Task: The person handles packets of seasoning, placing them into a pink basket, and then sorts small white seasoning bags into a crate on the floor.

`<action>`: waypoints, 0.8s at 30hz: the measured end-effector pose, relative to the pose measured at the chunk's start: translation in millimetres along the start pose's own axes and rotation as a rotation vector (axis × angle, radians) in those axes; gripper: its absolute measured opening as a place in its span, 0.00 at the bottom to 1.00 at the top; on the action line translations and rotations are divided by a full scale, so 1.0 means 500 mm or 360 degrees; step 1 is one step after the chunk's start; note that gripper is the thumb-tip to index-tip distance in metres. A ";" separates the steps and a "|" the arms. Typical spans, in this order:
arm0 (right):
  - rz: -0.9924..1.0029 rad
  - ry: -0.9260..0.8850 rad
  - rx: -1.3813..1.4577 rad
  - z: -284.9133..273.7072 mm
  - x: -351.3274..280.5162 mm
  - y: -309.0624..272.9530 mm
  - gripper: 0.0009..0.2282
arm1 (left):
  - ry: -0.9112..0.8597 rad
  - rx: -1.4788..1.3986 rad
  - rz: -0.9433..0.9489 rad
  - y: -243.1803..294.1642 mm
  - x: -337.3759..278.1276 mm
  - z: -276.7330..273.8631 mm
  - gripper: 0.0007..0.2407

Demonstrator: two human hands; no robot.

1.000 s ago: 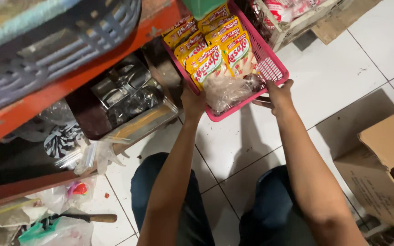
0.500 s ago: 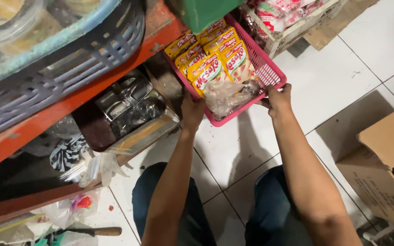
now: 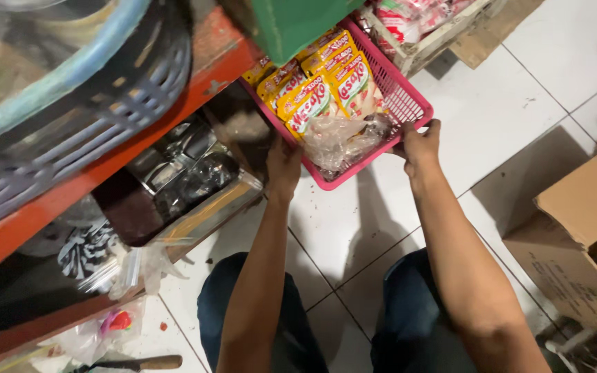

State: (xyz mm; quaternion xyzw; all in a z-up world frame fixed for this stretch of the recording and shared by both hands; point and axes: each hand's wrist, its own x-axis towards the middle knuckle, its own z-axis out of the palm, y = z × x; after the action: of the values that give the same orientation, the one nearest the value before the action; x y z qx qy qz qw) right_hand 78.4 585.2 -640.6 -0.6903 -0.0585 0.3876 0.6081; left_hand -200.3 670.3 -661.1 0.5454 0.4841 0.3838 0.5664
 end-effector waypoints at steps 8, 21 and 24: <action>0.0074 -0.0026 0.0031 -0.013 0.031 0.016 0.18 | -0.0078 -0.0437 0.0219 -0.064 0.047 0.022 0.21; 0.0353 -0.0076 -0.0834 -0.061 -0.110 0.089 0.30 | 0.0268 0.1506 0.0649 0.059 -0.100 0.002 0.28; -0.0478 -0.0153 -0.1315 -0.092 -0.077 0.047 0.28 | 0.0110 0.1300 0.0711 0.159 -0.178 -0.003 0.23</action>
State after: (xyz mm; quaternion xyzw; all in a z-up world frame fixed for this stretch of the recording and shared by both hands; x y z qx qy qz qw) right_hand 70.7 521.5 -645.4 -0.8405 -0.3365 0.2706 0.3272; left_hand -215.7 593.6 -570.7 0.8015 0.4850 0.2921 0.1922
